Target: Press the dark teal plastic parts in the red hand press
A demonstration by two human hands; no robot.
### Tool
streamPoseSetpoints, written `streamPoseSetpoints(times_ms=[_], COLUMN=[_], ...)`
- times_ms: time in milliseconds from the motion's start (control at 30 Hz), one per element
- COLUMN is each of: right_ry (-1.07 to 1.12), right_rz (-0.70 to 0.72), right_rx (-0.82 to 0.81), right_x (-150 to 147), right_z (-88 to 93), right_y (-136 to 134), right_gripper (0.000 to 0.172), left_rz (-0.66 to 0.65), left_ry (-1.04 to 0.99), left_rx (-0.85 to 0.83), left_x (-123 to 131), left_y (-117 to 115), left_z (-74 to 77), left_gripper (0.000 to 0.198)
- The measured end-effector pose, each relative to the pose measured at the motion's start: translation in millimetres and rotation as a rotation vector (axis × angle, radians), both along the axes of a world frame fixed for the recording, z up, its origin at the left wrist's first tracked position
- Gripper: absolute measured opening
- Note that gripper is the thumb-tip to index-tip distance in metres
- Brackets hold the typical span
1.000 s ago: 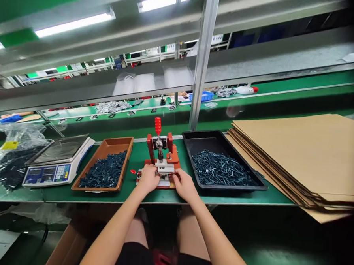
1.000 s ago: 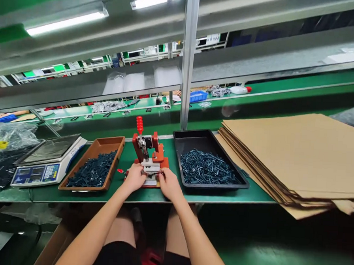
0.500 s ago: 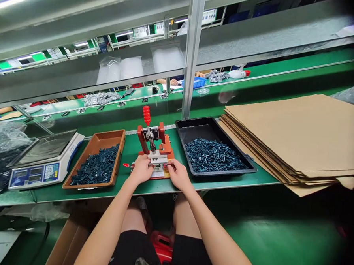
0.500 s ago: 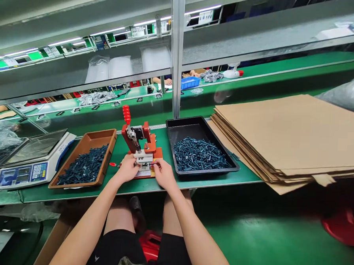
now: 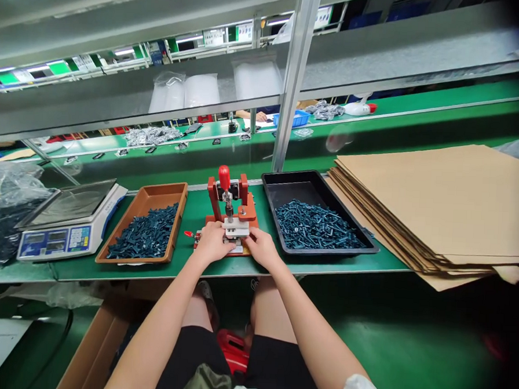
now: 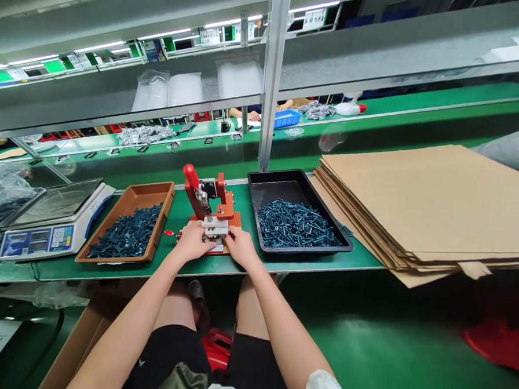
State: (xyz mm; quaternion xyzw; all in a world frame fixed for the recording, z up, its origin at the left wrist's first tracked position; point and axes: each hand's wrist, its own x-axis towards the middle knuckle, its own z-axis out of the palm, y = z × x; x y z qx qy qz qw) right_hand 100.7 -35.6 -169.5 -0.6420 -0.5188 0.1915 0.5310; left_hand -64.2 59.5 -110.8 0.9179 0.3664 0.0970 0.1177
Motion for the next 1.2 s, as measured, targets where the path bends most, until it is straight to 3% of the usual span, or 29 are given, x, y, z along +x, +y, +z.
streamPoseSetpoints(times_ms=[133, 400, 600, 867, 1200], right_ry=[-0.007, 0.037, 0.006, -0.004, -0.068], right_rz=[0.019, -0.037, 0.001, 0.066, -0.003], right_rx=[0.005, 0.174, 0.061, 0.056, 0.086], right_x=[5, -7, -16, -19, -19], right_z=[-1.9, 0.2, -1.4, 6.7, 1.8], right_y=[5, 8, 12, 18, 15], right_gripper=[0.016, 0.017, 0.019, 0.03, 0.025], left_rz=[-0.02, -0.02, -0.05, -0.047, -0.037], left_ry=[-0.005, -0.025, -0.03, -0.062, -0.102], left_rx=[-0.023, 0.02, 0.028, 0.05, 0.05], left_x=[-1, -1, -4, -4, -5], left_y=[3, 1, 0, -1, -3], left_z=[-0.5, -3.2, -6.2, -8.3, -8.5], left_gripper=[0.034, 0.033, 0.036, 0.034, 0.03])
